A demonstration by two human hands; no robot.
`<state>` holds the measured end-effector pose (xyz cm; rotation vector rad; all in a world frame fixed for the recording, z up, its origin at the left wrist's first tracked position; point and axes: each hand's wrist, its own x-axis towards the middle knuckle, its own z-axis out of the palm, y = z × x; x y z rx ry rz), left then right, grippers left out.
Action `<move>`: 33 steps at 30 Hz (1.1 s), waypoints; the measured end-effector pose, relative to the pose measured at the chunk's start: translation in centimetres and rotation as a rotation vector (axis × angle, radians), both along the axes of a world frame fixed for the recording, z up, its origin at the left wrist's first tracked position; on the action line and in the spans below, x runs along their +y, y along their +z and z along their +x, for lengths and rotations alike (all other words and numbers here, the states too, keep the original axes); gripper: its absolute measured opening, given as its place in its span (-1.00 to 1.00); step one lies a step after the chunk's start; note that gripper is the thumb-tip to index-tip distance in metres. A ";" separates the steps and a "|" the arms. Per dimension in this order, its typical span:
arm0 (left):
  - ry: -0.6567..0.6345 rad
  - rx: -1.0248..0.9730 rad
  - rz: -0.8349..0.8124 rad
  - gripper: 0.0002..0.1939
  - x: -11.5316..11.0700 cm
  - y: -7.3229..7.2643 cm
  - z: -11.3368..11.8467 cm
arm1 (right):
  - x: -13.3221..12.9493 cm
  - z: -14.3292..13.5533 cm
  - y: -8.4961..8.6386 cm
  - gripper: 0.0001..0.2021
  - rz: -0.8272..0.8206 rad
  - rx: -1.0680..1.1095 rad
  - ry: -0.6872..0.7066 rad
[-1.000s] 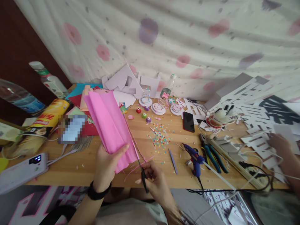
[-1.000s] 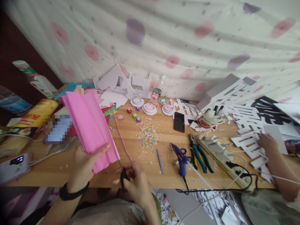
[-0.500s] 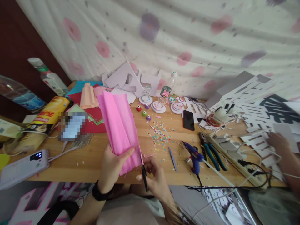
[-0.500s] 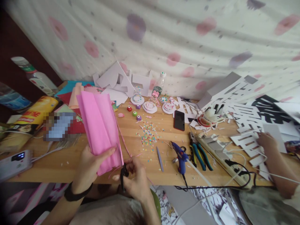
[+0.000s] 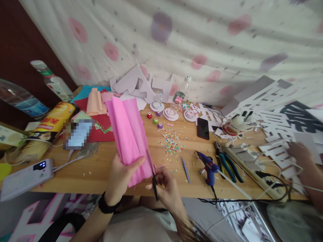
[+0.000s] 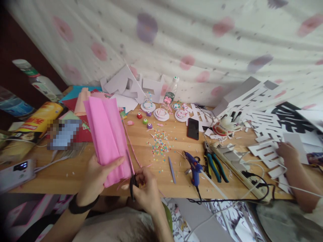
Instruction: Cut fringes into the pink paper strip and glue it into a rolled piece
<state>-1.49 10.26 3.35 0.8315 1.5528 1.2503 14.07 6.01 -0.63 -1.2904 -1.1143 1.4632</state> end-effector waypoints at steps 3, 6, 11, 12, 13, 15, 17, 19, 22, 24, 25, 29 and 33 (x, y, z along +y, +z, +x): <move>-0.023 0.048 -0.030 -0.43 -0.2 0.2 0.2 | 0.1 0.0 0.3 -0.61 0.012 -0.009 -0.006; -0.048 0.056 -0.037 -0.41 -0.4 0.3 0.6 | 0.3 -0.1 0.5 -0.61 0.012 -0.002 -0.008; -0.043 0.046 -0.026 -0.42 -0.5 0.3 0.8 | 0.6 -0.2 0.3 -0.58 -0.002 0.017 -0.007; -0.042 0.041 -0.031 -0.42 -0.5 0.4 0.7 | 0.7 -0.2 0.2 -0.58 -0.009 0.022 -0.004; -0.042 0.037 -0.035 -0.41 -0.5 0.3 0.7 | 0.7 -0.2 0.0 -0.57 -0.016 0.027 0.001; -0.043 0.032 -0.033 -0.40 -0.5 0.3 0.7 | 0.7 -0.2 -0.3 -0.55 -0.027 0.032 0.014; -0.047 0.041 -0.034 -0.39 -0.5 0.2 0.7 | 0.8 -0.2 -0.6 -0.55 -0.028 0.028 0.030; -0.056 0.058 -0.048 -0.39 -0.4 0.1 0.7 | 0.6 -0.1 -0.5 -0.56 -0.009 0.009 0.051; -0.048 0.095 -0.028 -0.41 -0.1 0.5 0.2 | -0.1 0.8 0.1 -0.63 0.039 -0.040 0.132; -0.023 0.163 0.024 -0.43 0.4 1.1 -0.5 | -0.8 1.9 0.7 -0.64 0.057 -0.134 0.227; -0.017 0.212 0.045 -0.44 0.6 1.4 -1.0 | -1.1 2.5 1.0 -0.64 0.055 -0.200 0.270; -0.146 0.359 0.065 -0.48 1.5 2.8 -2.9 | -1.1 4.9 2.5 -0.63 0.034 -0.337 0.313; -0.353 0.418 0.080 -0.45 2.0 3.9 -3.9 | 0.8 6.2 3.9 -0.63 0.107 -0.322 0.327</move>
